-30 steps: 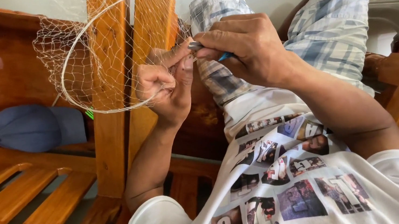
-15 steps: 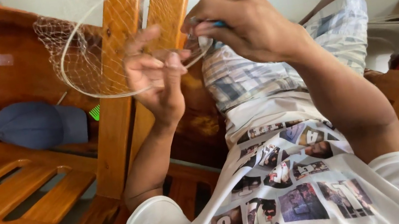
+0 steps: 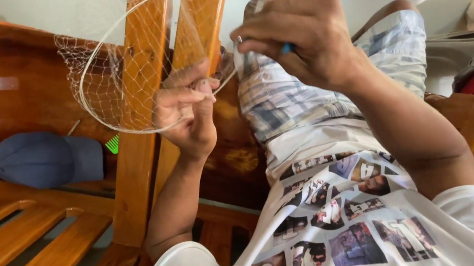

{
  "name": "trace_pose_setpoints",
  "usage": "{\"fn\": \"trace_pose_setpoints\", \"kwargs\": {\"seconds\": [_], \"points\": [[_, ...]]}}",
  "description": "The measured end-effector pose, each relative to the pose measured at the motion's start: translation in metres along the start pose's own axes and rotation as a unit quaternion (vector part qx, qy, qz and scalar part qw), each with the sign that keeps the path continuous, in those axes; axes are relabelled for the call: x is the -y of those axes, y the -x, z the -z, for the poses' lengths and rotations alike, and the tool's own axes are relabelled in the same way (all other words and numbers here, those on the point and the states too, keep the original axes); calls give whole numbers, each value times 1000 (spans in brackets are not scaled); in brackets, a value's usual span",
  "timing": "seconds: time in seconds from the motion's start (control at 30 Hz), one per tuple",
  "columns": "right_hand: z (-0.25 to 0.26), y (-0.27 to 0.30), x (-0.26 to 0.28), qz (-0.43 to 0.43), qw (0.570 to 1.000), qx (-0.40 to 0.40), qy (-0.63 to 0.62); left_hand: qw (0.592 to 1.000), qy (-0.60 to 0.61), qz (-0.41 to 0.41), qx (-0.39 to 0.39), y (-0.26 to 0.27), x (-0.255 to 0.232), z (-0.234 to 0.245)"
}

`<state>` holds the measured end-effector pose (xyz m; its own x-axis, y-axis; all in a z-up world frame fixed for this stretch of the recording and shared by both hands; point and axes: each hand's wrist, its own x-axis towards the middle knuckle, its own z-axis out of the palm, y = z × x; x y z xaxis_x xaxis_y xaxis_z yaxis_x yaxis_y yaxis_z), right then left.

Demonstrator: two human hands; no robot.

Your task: The person is using a netting needle to repair or weave a fishing net, tying knots to form the mesh.

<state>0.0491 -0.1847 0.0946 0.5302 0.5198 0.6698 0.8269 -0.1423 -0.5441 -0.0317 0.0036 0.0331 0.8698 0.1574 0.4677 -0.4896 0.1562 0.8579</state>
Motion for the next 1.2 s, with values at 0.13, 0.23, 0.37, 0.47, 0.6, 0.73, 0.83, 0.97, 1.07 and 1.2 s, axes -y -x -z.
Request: {"fn": "trace_pose_setpoints", "kwargs": {"seconds": [0.13, 0.23, 0.37, 0.47, 0.6, 0.73, 0.83, 0.97, 1.07, 1.2], "points": [[2, 9, 11, -7, 1000, 11, -6, 1000, 7, 8, 4, 1, -3, -2], [4, 3, 23, -26, 996, 79, -19, 999, -3, 13, 29, 2, -6, -6], [2, 8, 21, -26, 996, 83, -21, 999, 6, 25, 35, 7, -7, -10], [3, 8, 24, -29, 996, 79, -25, 998, 14, 42, 46, 8, -7, -10], [0, 16, 24, -14, 998, 65, 14, 998, 8, 42, 46, 11, -2, -9], [1, 19, 29, -6, 997, 52, 55, 998, -40, 20, 46, 8, -6, -12], [2, 23, 29, 2, 994, 49, 96, 998, -13, 30, 48, 8, -5, -14], [-2, 35, 20, 37, 976, 30, 214, 996, 62, 45, 51, 3, 7, -9], [5, 39, 20, 7, 980, 42, 192, 986, 141, 88, -8, -7, 11, 0], [-4, 99, -13, -135, 957, 208, 154, 976, 195, 92, -33, -26, 20, 27]]}}
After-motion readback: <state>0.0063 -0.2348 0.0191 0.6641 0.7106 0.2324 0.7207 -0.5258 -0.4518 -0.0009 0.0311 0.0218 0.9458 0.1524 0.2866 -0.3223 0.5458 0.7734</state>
